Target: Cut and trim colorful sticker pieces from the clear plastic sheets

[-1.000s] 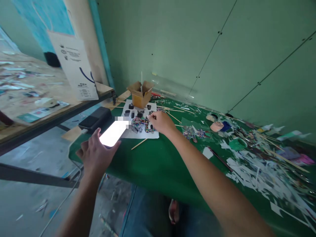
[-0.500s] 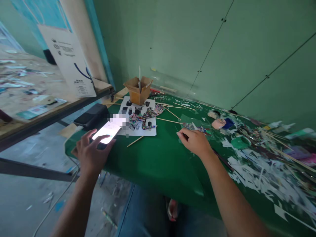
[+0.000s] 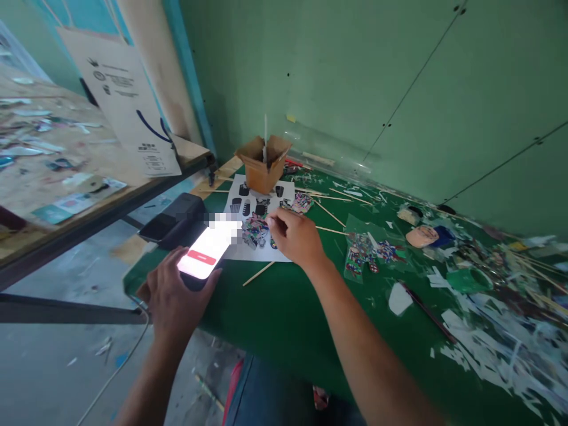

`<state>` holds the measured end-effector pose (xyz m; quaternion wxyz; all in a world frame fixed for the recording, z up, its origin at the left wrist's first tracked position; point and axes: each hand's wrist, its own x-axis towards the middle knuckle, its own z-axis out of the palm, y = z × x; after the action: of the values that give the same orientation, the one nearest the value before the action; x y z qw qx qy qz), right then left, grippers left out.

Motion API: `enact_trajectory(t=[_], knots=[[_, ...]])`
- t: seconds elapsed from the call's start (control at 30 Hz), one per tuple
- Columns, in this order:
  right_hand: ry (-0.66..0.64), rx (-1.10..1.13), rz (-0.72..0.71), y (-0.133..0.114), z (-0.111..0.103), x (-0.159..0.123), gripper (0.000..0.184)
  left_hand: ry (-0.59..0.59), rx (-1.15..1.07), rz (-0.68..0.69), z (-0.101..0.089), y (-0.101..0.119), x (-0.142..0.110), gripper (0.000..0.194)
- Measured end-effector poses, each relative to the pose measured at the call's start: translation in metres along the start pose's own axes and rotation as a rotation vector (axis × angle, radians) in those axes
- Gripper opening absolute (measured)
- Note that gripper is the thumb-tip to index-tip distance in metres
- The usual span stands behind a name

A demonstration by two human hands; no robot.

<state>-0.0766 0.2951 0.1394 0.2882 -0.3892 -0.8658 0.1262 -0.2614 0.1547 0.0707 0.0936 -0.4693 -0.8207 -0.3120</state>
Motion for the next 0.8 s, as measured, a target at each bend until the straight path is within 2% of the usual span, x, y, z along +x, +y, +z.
enact_trajectory(t=[0.13,0.27,0.4,0.8], knots=[[0.068,-0.054,-0.078,-0.01,0.041,0.021,0.025,-0.026,0.026,-0.046,0.002,-0.001,0.001,0.076],[0.052,-0.081,-0.084,-0.013,0.063,0.021,0.03,-0.021,0.026,-0.03,0.005,-0.002,-0.001,0.074],[0.025,-0.067,-0.101,-0.014,0.067,0.019,0.032,-0.013,0.047,-0.026,0.006,-0.002,-0.001,0.068],[-0.019,-0.096,-0.109,-0.021,0.072,0.016,0.033,0.017,0.033,-0.043,0.01,-0.004,-0.003,0.068]])
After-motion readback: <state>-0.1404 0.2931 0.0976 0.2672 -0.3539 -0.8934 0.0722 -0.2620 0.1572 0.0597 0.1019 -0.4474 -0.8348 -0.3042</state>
